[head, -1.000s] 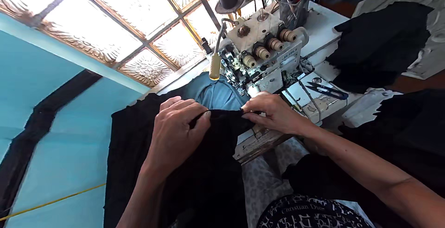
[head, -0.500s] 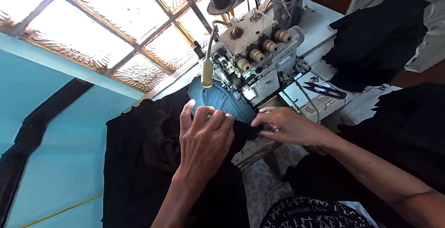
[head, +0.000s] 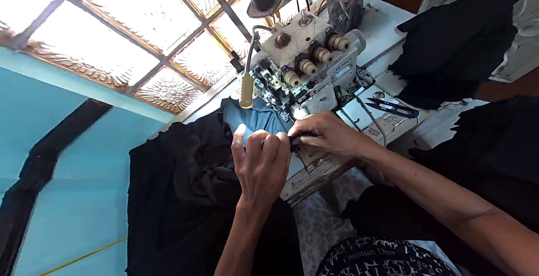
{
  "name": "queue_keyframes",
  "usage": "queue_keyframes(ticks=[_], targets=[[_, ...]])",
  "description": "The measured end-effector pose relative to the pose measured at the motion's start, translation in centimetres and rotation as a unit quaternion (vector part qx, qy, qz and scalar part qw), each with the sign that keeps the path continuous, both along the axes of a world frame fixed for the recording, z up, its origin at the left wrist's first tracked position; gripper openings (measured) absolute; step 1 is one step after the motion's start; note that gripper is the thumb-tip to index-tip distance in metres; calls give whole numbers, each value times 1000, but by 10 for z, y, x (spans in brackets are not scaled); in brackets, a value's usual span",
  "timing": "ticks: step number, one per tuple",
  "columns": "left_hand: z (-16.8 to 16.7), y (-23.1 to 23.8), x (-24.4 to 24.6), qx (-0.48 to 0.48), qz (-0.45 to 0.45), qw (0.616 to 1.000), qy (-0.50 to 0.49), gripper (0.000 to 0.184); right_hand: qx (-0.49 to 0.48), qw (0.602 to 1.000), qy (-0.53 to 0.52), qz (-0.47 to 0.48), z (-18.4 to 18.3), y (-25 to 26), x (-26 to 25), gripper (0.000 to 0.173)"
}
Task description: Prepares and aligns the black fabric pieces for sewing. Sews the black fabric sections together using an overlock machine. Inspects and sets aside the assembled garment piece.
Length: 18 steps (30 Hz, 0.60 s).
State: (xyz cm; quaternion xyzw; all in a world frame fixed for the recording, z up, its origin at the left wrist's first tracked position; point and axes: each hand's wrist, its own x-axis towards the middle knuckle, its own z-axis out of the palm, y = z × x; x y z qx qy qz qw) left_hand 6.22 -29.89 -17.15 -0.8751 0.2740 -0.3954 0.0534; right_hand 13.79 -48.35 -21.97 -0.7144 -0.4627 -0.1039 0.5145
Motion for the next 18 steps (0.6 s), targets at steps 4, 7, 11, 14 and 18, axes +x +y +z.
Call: queue_keyframes(ticks=[4, 7, 11, 14, 18], targets=[[-16, -6, -10, -104, -20, 989, 102, 18, -20, 998, -42, -30, -6, -5, -19, 9], [-30, -5, -12, -149, -23, 971, 185, 22, -13, 997, -48, -52, -15, -10, -34, 9], [-43, -6, -4, -86, 42, 978, 186, 47, 23, 995, -37, -89, -21, -9, -45, 7], [-40, -12, 5, -81, 82, 979, 167, 43, 28, 992, -29, -119, -19, -5, -45, 8], [-35, -15, 12, -78, 88, 979, 164, 29, 32, 982, -74, -173, -21, 8, -32, 7]])
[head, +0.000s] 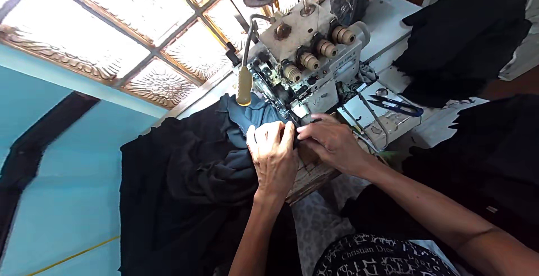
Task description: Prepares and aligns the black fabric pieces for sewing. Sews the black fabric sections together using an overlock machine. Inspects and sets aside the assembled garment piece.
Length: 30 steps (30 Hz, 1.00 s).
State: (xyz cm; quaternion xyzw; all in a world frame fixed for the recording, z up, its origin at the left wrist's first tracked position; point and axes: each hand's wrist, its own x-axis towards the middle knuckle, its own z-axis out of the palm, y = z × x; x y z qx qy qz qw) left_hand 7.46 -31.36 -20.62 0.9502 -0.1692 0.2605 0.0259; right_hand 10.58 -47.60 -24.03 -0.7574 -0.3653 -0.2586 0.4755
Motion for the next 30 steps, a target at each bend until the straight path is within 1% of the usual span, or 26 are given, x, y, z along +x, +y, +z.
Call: queue_keyframes(ticks=[5, 10, 12, 16, 20, 23, 25, 28, 30], targets=[[2, -1, -8, -5, 0, 1000, -9, 26, -13, 994, -80, -79, -6, 12, 5, 7], [13, 1, -19, -43, -11, 999, 31, 26, -43, 984, -115, -126, -8, 15, 0, 8], [14, 6, -12, -59, -11, 997, 46, 26, -61, 978, -132, -151, -7, 19, 1, 10], [7, 20, 8, -83, -6, 995, 50, 26, -119, 967, -127, -185, -1, 29, 2, 11], [0, 34, 25, -83, 0, 996, 25, 30, -120, 970, -124, -172, 1, 29, -12, 13], [1, 37, 28, -76, 23, 996, 43, 34, -113, 977, -87, -159, 0, 4, -28, 14], [1, 37, 26, -72, 39, 996, 37, 34, -137, 971, -34, -195, -2, -25, -29, 17], [1, 30, 13, -55, 84, 995, 26, 31, -228, 928, 86, -283, -2, -75, -21, 22], [2, 21, 0, -37, 119, 992, 25, 28, -262, 898, 143, -324, -12, -97, -14, 25]])
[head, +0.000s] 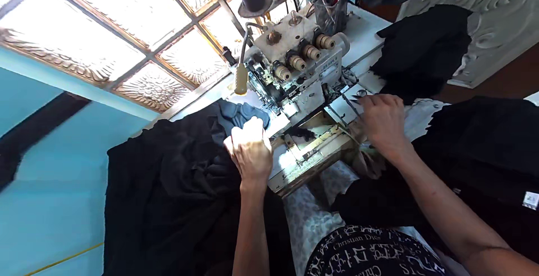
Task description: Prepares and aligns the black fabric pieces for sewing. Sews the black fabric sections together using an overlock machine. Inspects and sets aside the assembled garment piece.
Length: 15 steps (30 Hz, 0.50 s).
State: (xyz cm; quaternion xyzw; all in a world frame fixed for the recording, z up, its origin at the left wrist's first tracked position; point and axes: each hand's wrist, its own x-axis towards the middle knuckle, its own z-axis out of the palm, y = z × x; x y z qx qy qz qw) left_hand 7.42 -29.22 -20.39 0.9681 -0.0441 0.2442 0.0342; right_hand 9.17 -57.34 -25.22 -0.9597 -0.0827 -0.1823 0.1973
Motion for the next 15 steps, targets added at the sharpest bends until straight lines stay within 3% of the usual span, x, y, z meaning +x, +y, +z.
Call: queue_keyframes(ticks=[8, 15], targets=[[-3, -14, -19, -20, 26, 999, 2, 30, -31, 999, 31, -29, -24, -17, 23, 21], [-15, -17, -19, -22, 39, 998, -49, 30, 35, 995, 62, -73, 13, -16, 14, 31]])
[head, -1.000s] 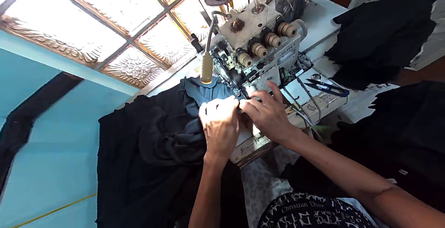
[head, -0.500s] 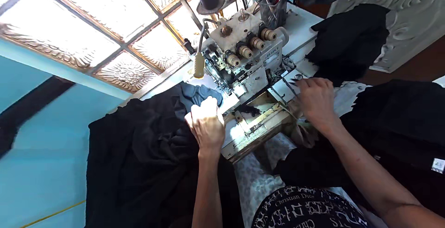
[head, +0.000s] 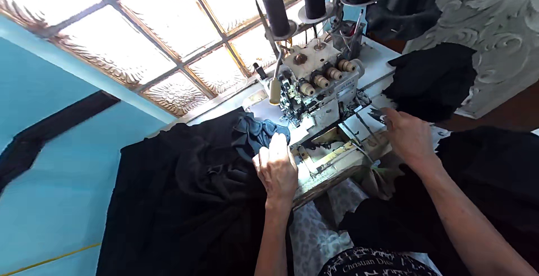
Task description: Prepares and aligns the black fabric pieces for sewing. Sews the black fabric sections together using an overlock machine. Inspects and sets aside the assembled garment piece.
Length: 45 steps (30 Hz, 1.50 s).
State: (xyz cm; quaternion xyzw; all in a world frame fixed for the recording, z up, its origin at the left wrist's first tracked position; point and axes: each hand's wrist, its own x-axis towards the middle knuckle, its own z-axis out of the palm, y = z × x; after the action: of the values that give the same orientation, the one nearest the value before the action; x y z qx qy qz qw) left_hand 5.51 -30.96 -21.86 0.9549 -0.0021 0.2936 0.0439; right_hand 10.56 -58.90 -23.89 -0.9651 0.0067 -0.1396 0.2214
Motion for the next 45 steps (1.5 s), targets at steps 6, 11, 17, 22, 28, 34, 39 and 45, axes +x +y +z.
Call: queue_keyframes(ticks=[6, 11, 17, 22, 28, 34, 39, 45], targets=[[-5, -1, 1, -13, 0, 1000, -14, 31, 54, 989, 24, 138, 49, 73, -18, 42], [-6, -2, 1, -30, -2, 999, -26, 30, -54, 970, -67, 228, 61, 129, -3, 24], [-9, -4, 2, -44, 6, 998, -53, 29, -128, 947, -138, 261, 58, 151, 11, 12], [-21, -2, 5, -48, -10, 993, -107, 27, -132, 947, -142, 255, 52, 144, 7, 10], [-21, 0, 4, -45, -21, 993, -103, 28, -128, 960, -111, 225, 58, 149, 6, 23], [-24, 5, -3, -86, -62, 989, -106, 26, -111, 939, -168, 278, 50, 140, 9, 12], [-16, 15, -46, -173, -122, 967, -144, 14, -18, 964, -186, 190, 29, 93, -10, 31], [-16, 14, -78, -278, -143, 949, 35, 9, -67, 989, -81, 105, -42, 22, 9, 42]])
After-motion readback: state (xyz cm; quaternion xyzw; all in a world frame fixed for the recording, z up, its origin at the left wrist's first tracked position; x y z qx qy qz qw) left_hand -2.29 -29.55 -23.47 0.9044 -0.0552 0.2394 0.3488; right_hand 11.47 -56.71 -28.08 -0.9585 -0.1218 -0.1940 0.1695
